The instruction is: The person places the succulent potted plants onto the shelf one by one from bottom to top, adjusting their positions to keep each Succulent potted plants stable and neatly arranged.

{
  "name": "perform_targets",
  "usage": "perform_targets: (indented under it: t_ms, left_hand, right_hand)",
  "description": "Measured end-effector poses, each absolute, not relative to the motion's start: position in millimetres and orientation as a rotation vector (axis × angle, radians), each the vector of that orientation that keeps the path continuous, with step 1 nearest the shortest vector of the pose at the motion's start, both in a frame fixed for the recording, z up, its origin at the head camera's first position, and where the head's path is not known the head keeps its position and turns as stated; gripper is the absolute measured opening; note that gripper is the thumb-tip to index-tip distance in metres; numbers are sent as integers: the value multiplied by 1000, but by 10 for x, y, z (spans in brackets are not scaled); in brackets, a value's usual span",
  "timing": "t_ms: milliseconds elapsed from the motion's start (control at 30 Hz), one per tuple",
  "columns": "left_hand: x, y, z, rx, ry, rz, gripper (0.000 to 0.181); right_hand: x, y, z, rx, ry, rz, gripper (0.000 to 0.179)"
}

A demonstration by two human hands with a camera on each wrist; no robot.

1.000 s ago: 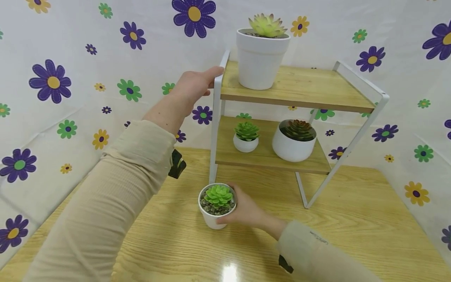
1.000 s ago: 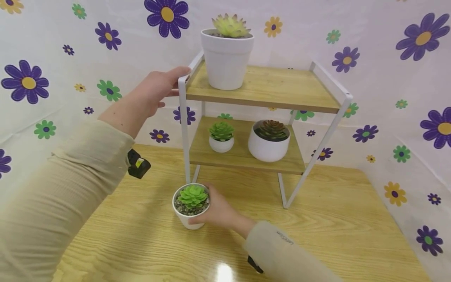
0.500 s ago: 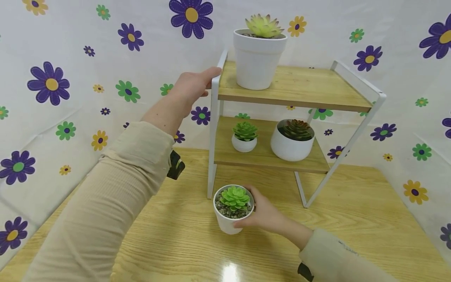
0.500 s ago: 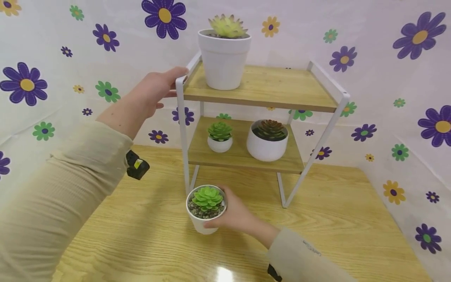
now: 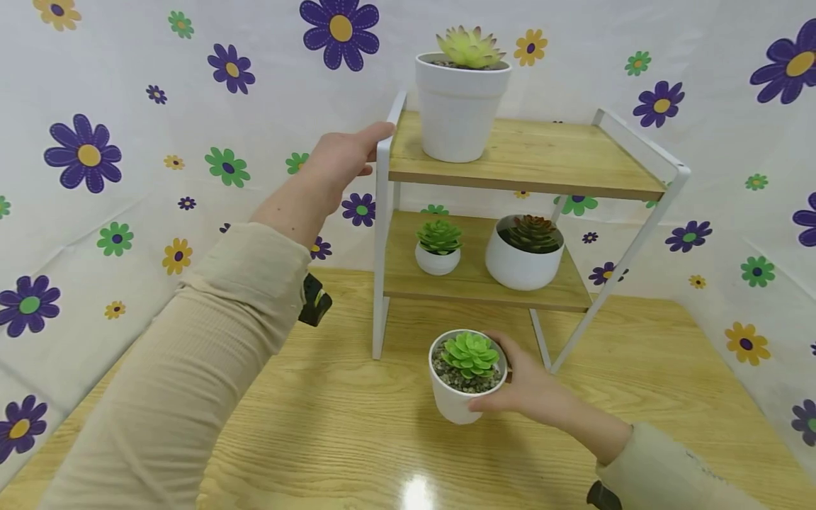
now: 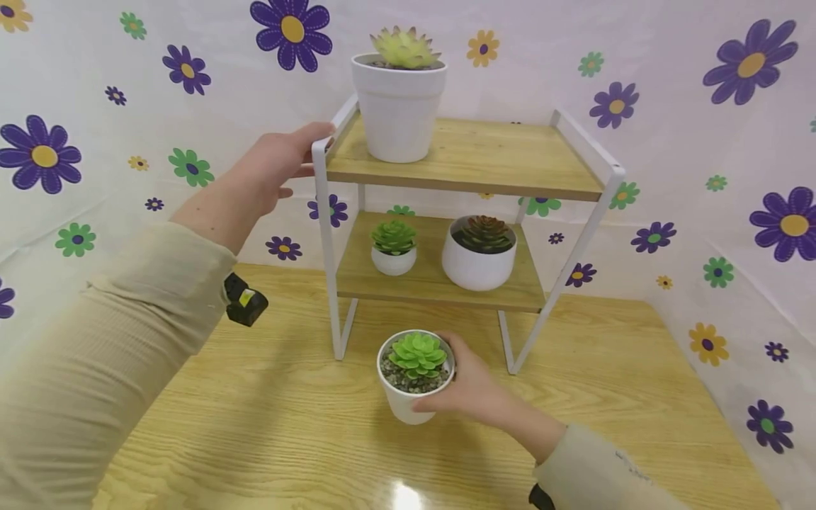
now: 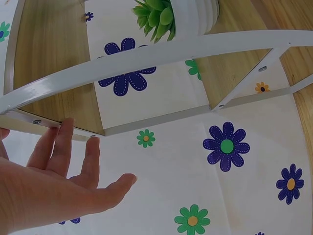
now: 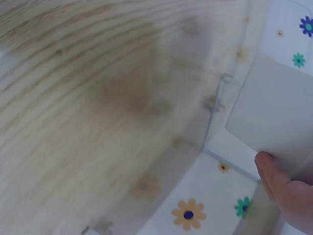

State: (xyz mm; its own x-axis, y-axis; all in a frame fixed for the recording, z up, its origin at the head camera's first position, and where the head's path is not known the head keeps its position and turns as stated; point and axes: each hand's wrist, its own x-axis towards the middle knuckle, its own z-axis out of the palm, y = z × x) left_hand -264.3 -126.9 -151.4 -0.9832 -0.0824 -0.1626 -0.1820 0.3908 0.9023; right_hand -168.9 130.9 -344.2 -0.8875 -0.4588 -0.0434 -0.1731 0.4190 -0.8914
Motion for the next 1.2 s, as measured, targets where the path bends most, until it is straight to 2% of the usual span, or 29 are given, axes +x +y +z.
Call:
perform_targets:
  t_ms: [233,700,1200]
  left_hand:
    - [-2630,-1265,-1517,-250,2538,1673,62]
    - [-2631,-1243,-1522,-236,2538,1693,62]
    - [-2648,-1256,-1539,-215,2548,1667,65]
  right_hand:
    - [-1625,1588,-3248,-613,2442,-1468,92]
    - [-1544,2055,-2847,-527,2522,-1406,87]
    - [-1574,2396,-2002,-379,2692,-1168,83]
